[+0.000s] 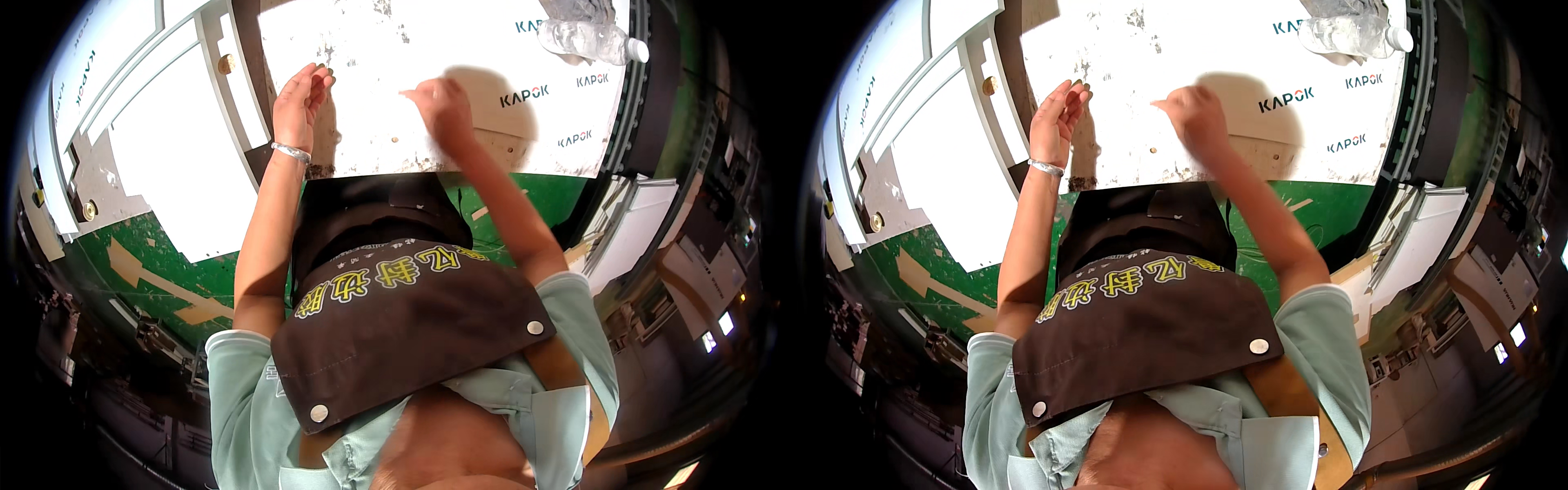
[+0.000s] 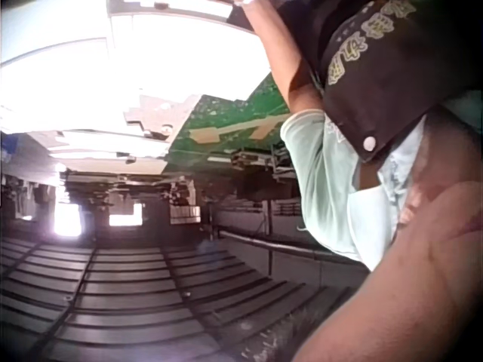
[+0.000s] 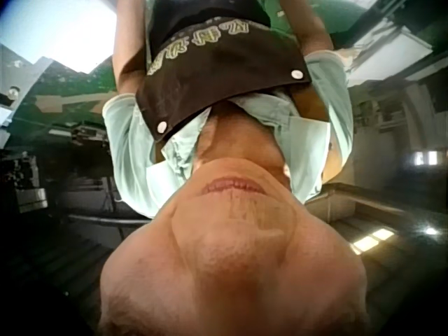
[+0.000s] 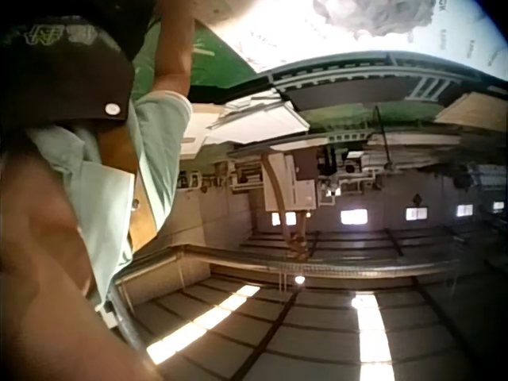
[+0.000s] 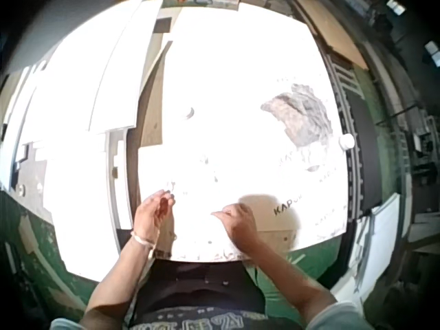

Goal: The person trims the edges of large white panels using a utility knife on a green workbench. They repeatedly align the panels, score the edges, and peel away excess material, then stack the trimmed pieces.

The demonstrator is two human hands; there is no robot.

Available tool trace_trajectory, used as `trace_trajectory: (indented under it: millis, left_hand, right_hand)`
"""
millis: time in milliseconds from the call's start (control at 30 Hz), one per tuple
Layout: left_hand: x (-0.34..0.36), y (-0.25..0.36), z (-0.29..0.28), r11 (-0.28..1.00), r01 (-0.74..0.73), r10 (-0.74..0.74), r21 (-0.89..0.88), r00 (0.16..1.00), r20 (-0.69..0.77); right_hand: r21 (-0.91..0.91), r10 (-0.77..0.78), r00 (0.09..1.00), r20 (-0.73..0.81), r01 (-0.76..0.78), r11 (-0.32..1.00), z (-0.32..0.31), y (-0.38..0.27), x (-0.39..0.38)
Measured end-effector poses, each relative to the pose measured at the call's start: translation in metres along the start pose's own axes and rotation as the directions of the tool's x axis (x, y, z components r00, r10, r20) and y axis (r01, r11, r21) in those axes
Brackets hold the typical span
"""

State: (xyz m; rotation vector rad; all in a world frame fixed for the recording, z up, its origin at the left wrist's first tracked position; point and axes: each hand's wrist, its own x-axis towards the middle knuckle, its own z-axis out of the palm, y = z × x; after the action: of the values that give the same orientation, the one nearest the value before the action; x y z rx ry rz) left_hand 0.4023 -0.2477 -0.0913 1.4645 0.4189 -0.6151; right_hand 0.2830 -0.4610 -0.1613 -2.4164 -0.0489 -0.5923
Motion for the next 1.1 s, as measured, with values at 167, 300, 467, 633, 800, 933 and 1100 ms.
trace_trajectory:
  millis: [167,300,467,633,800,933,1100]
  left_hand:
    - [-0.012,-0.022,0.003,0.998,-0.058,0.058,-0.025,0.998,0.016]
    - [-0.016,-0.031,-0.005,0.999,-0.034,0.034,-0.027,0.999,-0.009]
    - [-0.005,-0.027,0.006,0.994,-0.067,0.059,0.084,0.994,0.087]
    - [0.015,-0.035,0.032,0.975,-0.081,0.051,0.208,0.988,0.145]
    - [0.041,-0.047,0.091,0.869,-0.111,-0.047,0.482,0.951,0.304]
    - [0.056,-0.048,0.125,0.699,-0.136,-0.142,0.702,0.936,0.323]
    - [0.061,-0.051,0.144,0.829,-0.066,-0.132,0.555,0.942,0.309]
  right_hand:
    - [-0.034,0.101,0.992,-0.077,-0.103,0.994,0.0,0.028,0.028]
    - [0.034,0.047,0.999,0.011,-0.047,0.998,-0.001,-0.02,-0.048]
    - [-0.034,0.112,0.992,-0.056,-0.114,0.993,0.002,0.014,-0.011]
    - [0.118,0.234,0.891,0.389,-0.3,0.947,-0.011,-0.018,-0.048]
    - [0.145,0.327,0.931,0.164,-0.35,0.925,-0.042,-0.036,-0.11]
    - [0.413,0.639,0.769,-0.015,-0.577,0.705,-0.07,-0.003,-0.114]
    - [0.603,0.805,0.591,0.055,-0.662,0.445,-0.086,0.021,-0.128]
